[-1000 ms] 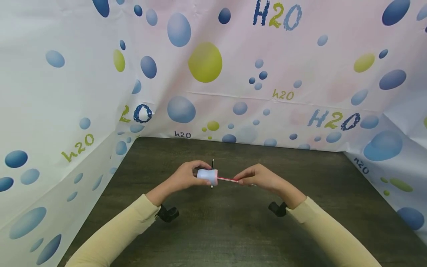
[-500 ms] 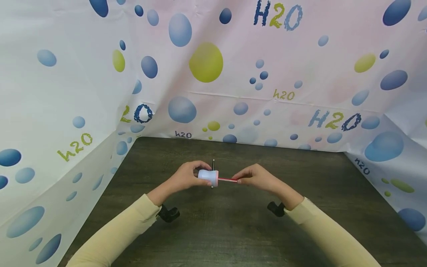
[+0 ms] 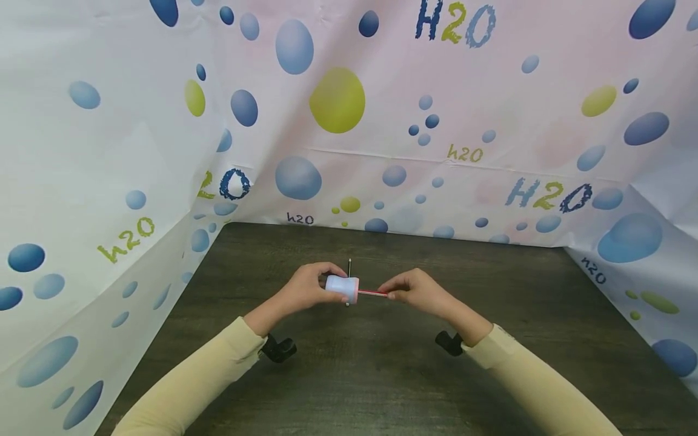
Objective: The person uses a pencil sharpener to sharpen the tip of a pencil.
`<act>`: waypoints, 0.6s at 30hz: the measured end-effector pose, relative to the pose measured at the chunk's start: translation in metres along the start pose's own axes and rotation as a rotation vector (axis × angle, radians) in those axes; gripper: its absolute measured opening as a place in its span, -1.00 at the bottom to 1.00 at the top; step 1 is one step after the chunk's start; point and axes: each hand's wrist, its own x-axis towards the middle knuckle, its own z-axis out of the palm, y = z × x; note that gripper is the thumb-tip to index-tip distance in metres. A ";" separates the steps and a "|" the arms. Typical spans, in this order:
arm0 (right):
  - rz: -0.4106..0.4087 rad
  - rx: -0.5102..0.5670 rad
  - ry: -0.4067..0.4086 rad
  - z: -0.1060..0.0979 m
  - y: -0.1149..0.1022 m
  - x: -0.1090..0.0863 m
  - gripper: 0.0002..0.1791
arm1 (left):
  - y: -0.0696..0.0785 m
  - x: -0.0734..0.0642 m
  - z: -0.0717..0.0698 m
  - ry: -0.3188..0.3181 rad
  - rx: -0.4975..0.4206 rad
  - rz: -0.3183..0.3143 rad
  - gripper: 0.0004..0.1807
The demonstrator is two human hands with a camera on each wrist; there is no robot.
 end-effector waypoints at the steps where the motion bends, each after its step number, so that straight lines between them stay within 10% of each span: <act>1: 0.000 -0.009 0.005 0.000 -0.001 0.000 -0.75 | 0.000 0.000 0.000 0.003 -0.002 0.003 -0.55; 18: -0.024 -0.044 0.017 0.009 -0.006 0.002 -0.73 | 0.003 -0.002 0.004 0.025 0.018 0.004 -0.55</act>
